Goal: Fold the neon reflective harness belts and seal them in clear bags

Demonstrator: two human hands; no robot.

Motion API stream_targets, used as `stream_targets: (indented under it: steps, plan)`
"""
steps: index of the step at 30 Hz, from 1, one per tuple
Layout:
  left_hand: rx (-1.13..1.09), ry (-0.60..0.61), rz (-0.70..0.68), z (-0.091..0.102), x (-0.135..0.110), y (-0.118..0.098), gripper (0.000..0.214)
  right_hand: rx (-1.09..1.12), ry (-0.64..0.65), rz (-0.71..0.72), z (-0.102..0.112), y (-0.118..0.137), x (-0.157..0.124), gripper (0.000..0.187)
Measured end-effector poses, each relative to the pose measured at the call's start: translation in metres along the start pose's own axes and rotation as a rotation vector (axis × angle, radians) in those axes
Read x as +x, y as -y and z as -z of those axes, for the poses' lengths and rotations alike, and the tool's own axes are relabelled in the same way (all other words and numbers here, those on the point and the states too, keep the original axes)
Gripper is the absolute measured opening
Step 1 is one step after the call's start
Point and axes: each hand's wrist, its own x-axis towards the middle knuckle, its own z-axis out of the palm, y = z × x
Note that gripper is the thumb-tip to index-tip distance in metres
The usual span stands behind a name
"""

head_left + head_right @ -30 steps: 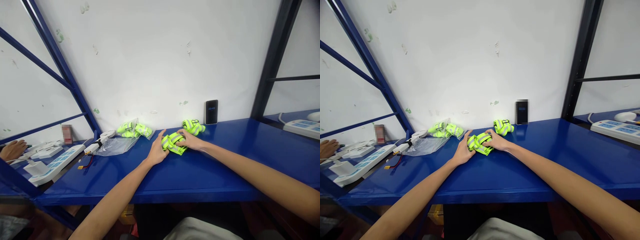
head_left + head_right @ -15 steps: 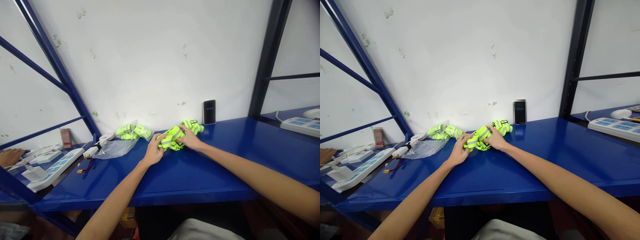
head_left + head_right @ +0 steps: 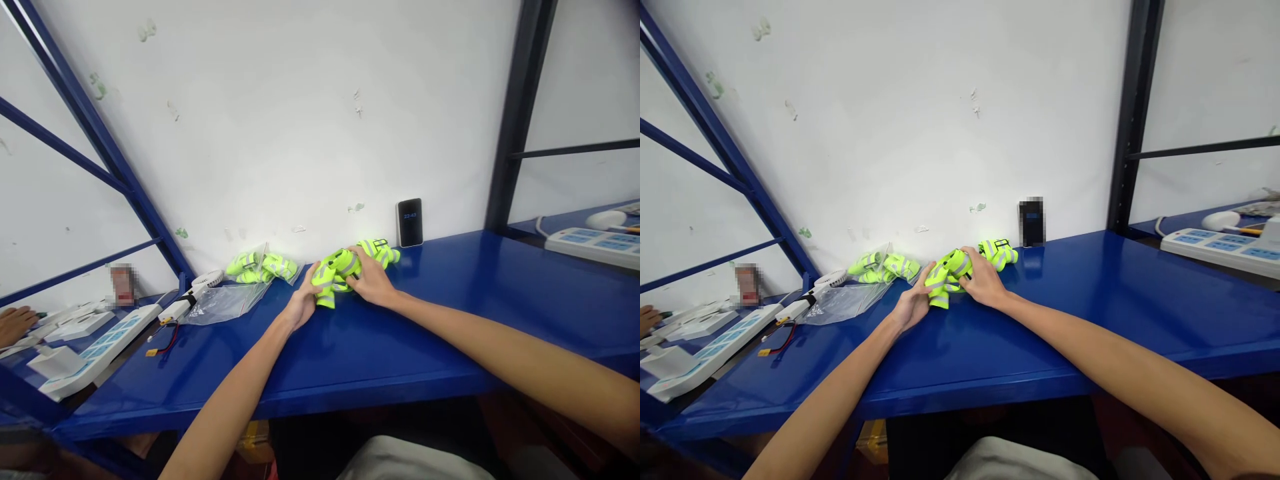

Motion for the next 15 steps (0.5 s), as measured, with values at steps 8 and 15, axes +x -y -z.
stream_targets:
  steps: [8,15]
  plan:
    - [0.088,-0.201,-0.018,0.015,0.006,0.004,0.104,0.081,-0.078,-0.004,0.005,0.013,0.004,0.06]
    - [0.265,-0.366,0.047,0.022,0.012,0.01,0.086,0.027,-0.095,-0.066,0.013,0.022,0.009,0.059]
